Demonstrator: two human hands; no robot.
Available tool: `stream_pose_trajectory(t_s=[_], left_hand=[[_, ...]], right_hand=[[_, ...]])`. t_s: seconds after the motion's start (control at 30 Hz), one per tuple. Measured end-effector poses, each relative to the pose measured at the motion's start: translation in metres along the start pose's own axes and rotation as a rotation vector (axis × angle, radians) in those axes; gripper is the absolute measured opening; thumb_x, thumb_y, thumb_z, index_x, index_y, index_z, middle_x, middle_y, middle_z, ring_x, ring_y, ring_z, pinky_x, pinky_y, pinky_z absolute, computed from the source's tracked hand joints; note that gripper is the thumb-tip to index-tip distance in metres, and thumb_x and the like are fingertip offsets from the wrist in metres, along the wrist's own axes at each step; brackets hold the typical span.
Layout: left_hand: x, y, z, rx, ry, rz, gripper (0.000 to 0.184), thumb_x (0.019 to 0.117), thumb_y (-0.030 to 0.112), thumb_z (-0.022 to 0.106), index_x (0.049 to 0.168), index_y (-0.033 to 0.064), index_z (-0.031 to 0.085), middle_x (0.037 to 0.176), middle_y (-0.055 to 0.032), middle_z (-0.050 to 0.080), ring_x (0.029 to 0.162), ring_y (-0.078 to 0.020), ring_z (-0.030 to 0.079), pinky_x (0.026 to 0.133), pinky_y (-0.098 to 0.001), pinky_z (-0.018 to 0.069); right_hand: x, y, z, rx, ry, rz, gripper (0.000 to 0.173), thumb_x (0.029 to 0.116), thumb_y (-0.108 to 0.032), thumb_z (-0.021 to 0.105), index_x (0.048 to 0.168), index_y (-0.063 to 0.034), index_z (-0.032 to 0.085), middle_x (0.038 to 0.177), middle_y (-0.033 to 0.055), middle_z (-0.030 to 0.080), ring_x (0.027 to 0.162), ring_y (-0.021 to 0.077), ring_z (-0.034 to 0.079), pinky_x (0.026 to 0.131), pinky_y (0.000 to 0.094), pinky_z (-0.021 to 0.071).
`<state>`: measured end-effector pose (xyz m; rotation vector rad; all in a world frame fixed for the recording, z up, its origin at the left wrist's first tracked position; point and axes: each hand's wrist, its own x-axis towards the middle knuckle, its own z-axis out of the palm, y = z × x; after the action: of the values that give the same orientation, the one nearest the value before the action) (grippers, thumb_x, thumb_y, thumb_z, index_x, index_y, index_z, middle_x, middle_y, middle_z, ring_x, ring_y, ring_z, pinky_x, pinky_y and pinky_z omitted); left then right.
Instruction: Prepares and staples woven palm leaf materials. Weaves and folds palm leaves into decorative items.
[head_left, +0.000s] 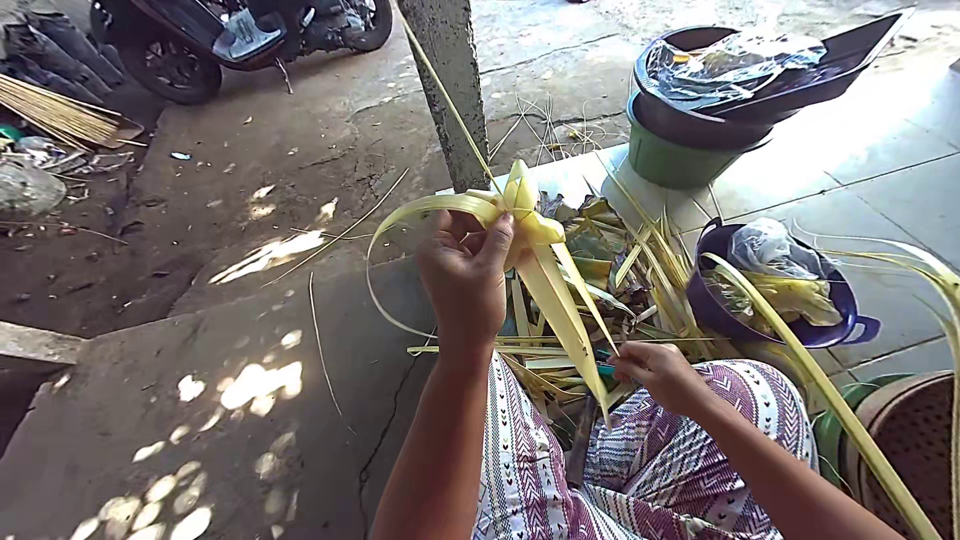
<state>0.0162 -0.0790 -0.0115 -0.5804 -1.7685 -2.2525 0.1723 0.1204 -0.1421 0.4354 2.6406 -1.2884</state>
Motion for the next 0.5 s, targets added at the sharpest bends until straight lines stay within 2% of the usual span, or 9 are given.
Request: stream_pose_trajectory(t_s=[0.07, 0.1, 0.17, 0.23, 0.3, 0.37, 0.43, 0.5], left_hand=[[0.000, -0.002, -0.001, 0.009, -0.023, -0.002, 0.020, 0.0891, -0.007, 0.064, 0.098, 0.0090, 0.057, 0.082, 0.0053, 0.068, 0.074, -0.0046, 0.069, 0.073, -0.0249, 0.0618], [-0.001, -0.002, 0.000, 0.004, -0.031, -0.023, 0.020, 0.0896, -0.008, 0.064, 0.098, 0.0085, 0.057, 0.081, 0.0051, 0.069, 0.072, -0.0046, 0.070, 0.070, -0.0248, 0.0627], [-0.005, -0.002, 0.002, -0.023, -0.040, -0.070, 0.019, 0.0898, -0.009, 0.062, 0.099, 0.0064, 0.058, 0.080, 0.0034, 0.068, 0.069, -0.0065, 0.071, 0.067, -0.0265, 0.0644], [-0.009, -0.002, 0.003, -0.042, -0.066, -0.113, 0.019, 0.0903, -0.008, 0.063, 0.100, 0.0069, 0.058, 0.081, 0.0032, 0.069, 0.069, -0.0071, 0.071, 0.066, -0.0266, 0.0643], [-0.015, -0.003, 0.005, -0.043, -0.129, -0.167, 0.019, 0.0923, -0.006, 0.063, 0.105, 0.0072, 0.059, 0.086, 0.0027, 0.069, 0.072, -0.0069, 0.071, 0.067, -0.0264, 0.0636], [-0.023, -0.004, 0.007, -0.031, -0.214, -0.201, 0.020, 0.0945, -0.003, 0.064, 0.112, 0.0059, 0.060, 0.091, 0.0004, 0.070, 0.073, -0.0073, 0.070, 0.067, -0.0269, 0.0633], [-0.030, -0.005, 0.012, -0.022, -0.270, -0.216, 0.022, 0.0944, -0.004, 0.064, 0.115, 0.0042, 0.061, 0.094, -0.0009, 0.070, 0.073, -0.0074, 0.070, 0.067, -0.0266, 0.0634], [-0.037, -0.005, 0.019, -0.014, -0.286, -0.241, 0.022, 0.0934, -0.005, 0.065, 0.114, 0.0019, 0.061, 0.093, -0.0021, 0.070, 0.072, -0.0079, 0.070, 0.067, -0.0267, 0.0632]], right_hand=[[-0.007, 0.007, 0.002, 0.010, -0.031, 0.044, 0.021, 0.1050, -0.016, 0.056, 0.106, -0.0016, 0.071, 0.092, 0.0073, 0.074, 0.084, 0.0138, 0.071, 0.085, 0.0352, 0.0563], [-0.009, 0.009, 0.000, 0.011, -0.051, 0.032, 0.020, 0.1042, -0.015, 0.057, 0.110, -0.0016, 0.071, 0.098, 0.0091, 0.075, 0.091, 0.0161, 0.072, 0.089, 0.0377, 0.0555], [-0.012, 0.008, -0.010, 0.009, -0.099, -0.019, 0.032, 0.1020, -0.011, 0.059, 0.131, -0.0008, 0.065, 0.125, 0.0166, 0.069, 0.117, 0.0263, 0.066, 0.104, 0.0466, 0.0498], [-0.015, -0.003, -0.023, 0.068, 0.013, -0.116, 0.041, 0.0983, -0.006, 0.058, 0.139, 0.0015, 0.058, 0.137, 0.0212, 0.061, 0.128, 0.0308, 0.059, 0.107, 0.0487, 0.0472], [-0.015, -0.019, -0.034, 0.170, 0.223, -0.227, 0.040, 0.0969, -0.011, 0.055, 0.135, 0.0002, 0.061, 0.136, 0.0169, 0.062, 0.126, 0.0254, 0.059, 0.104, 0.0448, 0.0503], [-0.015, -0.041, -0.046, 0.245, 0.386, -0.347, 0.036, 0.0971, -0.021, 0.055, 0.128, -0.0069, 0.065, 0.128, 0.0058, 0.066, 0.119, 0.0152, 0.063, 0.098, 0.0375, 0.0544], [-0.014, -0.063, -0.054, 0.298, 0.448, -0.426, 0.029, 0.0981, -0.027, 0.056, 0.121, -0.0133, 0.067, 0.118, -0.0022, 0.070, 0.108, 0.0077, 0.067, 0.090, 0.0291, 0.0570], [-0.012, -0.080, -0.057, 0.222, 0.505, -0.496, 0.024, 0.0965, -0.027, 0.061, 0.115, -0.0131, 0.069, 0.110, -0.0034, 0.070, 0.099, 0.0052, 0.067, 0.082, 0.0252, 0.0575]])
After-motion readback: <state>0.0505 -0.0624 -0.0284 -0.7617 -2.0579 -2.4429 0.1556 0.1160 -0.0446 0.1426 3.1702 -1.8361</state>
